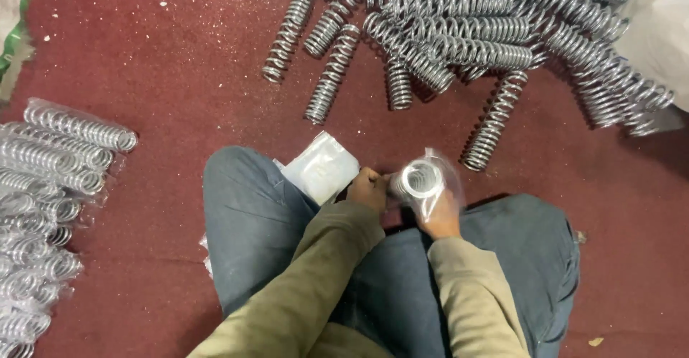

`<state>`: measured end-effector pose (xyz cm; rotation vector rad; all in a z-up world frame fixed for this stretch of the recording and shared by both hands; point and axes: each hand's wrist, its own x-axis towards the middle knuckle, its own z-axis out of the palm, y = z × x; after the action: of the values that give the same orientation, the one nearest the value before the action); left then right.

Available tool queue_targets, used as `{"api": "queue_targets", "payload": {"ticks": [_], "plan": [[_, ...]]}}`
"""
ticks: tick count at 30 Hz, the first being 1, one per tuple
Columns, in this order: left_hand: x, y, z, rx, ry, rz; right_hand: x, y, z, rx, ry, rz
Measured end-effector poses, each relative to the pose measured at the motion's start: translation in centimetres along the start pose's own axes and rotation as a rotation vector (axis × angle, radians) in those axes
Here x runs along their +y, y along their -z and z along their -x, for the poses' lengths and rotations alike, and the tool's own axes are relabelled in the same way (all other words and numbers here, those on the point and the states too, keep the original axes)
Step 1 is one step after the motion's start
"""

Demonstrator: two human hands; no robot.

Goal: The person places metal springs into plastic bags by hand and stacks the filled bags.

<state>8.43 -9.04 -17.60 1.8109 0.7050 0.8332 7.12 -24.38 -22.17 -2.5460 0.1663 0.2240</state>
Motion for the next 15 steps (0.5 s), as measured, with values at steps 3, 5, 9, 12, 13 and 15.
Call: {"api": "queue_targets", "payload": {"ticks": [3, 5, 9, 12, 13, 15], "plan": [[-1.8, 2.0, -4.1, -1.022, 0.318, -0.487, -7.8, 5.0, 2.2, -0.087, -0.213, 0.075], [1.9, 4.3, -3.1, -0.895, 0.034, -0.484, -5.4, 3.0, 2.6, 0.078, 0.022, 0.05], [6.5, 7.3, -3.9, -0.934, -0.37, -0.216, -5.0, 3.9, 3.9, 0.379, 0.295, 0.027], [10.3, 7.9, -3.4, -1.173, -0.092, -0.145, -3.8, 2.7, 3.5, -0.008, 0.135, 0.084], [9.0, 7.1, -2.7, -1.152, -0.084, -0.164, -0.8, 1.6, 3.1, -0.024, 0.155, 0.071], [6.1, 4.8, -2.8, -1.106, -0.02, -0.177, 4.0, -1.3, 0.2, -0.127, 0.114, 0.188]]}}
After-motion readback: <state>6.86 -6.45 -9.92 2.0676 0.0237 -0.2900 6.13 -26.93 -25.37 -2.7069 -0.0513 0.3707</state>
